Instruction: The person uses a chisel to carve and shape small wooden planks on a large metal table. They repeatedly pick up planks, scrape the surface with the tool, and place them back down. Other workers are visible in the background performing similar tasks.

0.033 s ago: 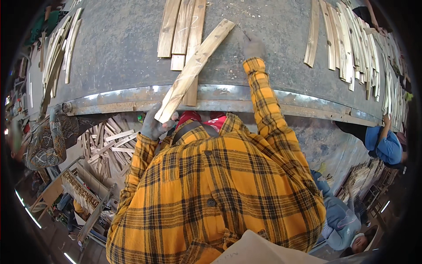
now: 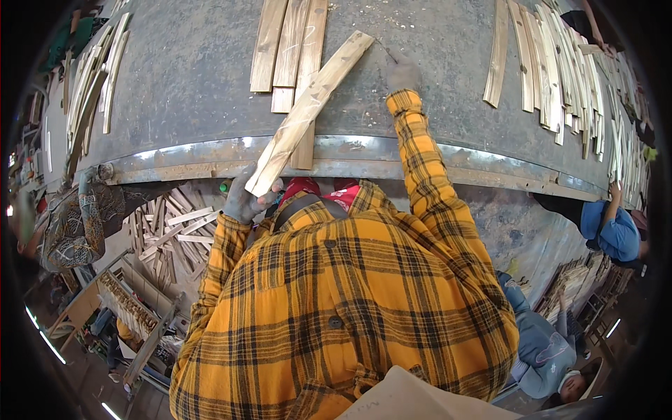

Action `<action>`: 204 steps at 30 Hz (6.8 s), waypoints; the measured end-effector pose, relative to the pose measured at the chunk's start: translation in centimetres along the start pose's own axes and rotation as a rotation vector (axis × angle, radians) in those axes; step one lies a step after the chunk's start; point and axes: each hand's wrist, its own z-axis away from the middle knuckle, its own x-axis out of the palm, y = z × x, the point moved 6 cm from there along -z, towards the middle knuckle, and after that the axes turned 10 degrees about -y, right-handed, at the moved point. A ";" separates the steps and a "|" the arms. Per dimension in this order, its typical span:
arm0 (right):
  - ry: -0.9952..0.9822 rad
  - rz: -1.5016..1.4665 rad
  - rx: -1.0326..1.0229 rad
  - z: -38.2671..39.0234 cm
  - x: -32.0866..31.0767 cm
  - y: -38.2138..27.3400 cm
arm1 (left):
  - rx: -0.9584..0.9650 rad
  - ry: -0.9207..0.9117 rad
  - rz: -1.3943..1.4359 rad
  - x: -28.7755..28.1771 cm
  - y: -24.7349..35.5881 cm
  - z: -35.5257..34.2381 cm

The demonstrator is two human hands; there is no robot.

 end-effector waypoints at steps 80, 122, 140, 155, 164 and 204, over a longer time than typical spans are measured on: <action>-0.319 -0.782 0.085 18.5 -0.7 -5.1 | 0.118 0.227 -0.715 4.7 -2.1 -11.0; 0.086 -0.161 -0.267 6.6 1.3 -2.6 | -0.098 0.572 -1.905 4.7 3.1 0.5; -0.049 0.210 -0.146 6.3 0.3 -0.6 | -0.173 0.580 -2.000 5.4 5.1 0.4; -0.020 -0.371 -0.135 5.8 1.2 -2.6 | -0.133 0.276 -0.879 1.3 4.0 0.4; 0.015 -0.443 -0.158 9.9 -5.2 1.4 | -0.323 0.255 -0.726 2.8 3.0 0.5; -0.165 -0.750 0.145 19.9 -9.5 7.2 | -0.566 0.110 -0.825 3.6 3.4 -2.0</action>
